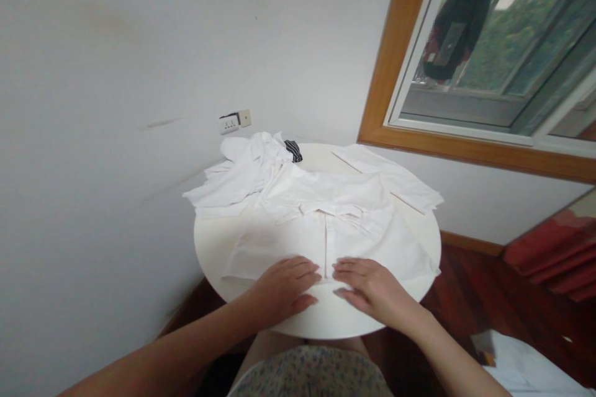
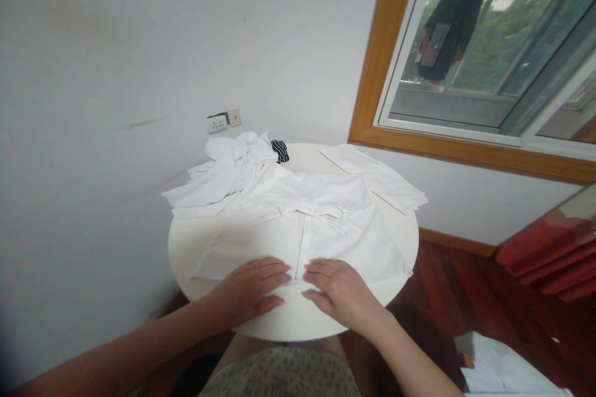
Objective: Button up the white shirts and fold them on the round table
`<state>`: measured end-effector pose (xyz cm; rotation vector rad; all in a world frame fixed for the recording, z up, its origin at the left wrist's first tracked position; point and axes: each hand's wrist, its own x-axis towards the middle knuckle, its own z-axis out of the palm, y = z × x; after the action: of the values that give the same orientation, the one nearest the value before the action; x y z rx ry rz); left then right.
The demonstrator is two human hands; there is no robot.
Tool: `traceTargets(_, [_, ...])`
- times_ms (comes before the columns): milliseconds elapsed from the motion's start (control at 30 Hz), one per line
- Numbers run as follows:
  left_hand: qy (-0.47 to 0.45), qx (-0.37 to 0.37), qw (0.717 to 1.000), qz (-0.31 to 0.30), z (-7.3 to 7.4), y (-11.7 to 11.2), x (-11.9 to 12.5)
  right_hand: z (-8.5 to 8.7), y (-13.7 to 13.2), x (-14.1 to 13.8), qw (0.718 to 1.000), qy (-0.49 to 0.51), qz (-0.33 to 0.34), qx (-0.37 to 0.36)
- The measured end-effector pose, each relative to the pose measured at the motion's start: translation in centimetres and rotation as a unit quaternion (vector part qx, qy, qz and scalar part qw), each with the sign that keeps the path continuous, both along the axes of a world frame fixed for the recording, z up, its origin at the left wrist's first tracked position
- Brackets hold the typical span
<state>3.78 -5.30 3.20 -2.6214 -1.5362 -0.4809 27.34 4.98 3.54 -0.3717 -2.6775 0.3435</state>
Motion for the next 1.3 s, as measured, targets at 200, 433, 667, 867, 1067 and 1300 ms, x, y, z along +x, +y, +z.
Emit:
traceTargets(200, [0.049,-0.033,0.998,0.030,0.3,-1.0,-4.1,0.2,2.4,3.7,0.998,-0.049,-0.028,0.019])
traceTargets(433, [0.115,-0.041,0.989,0.085,-0.3,-0.9,-5.1,-0.8,4.8,6.3,0.989,-0.084,-0.103,0.062])
traceTargets(667, [0.038,-0.065,0.973,0.218,2.2,-1.7,-8.0,-1.7,7.5,10.1,0.977,-0.101,-0.182,0.048])
traceTargets(867, [-0.056,-0.041,0.962,0.262,3.2,-1.0,-10.3,-1.5,8.7,12.2,0.977,-0.086,-0.193,0.015])
traceTargets(1067, [-0.142,0.007,0.938,0.316,5.0,1.8,-11.2,1.2,11.2,14.1,0.943,-0.060,-0.326,0.015])
traceTargets(1300, [-0.047,0.127,0.885,0.446,7.9,9.5,-10.6,6.1,18.5,8.9,0.914,-0.029,-0.400,0.053])
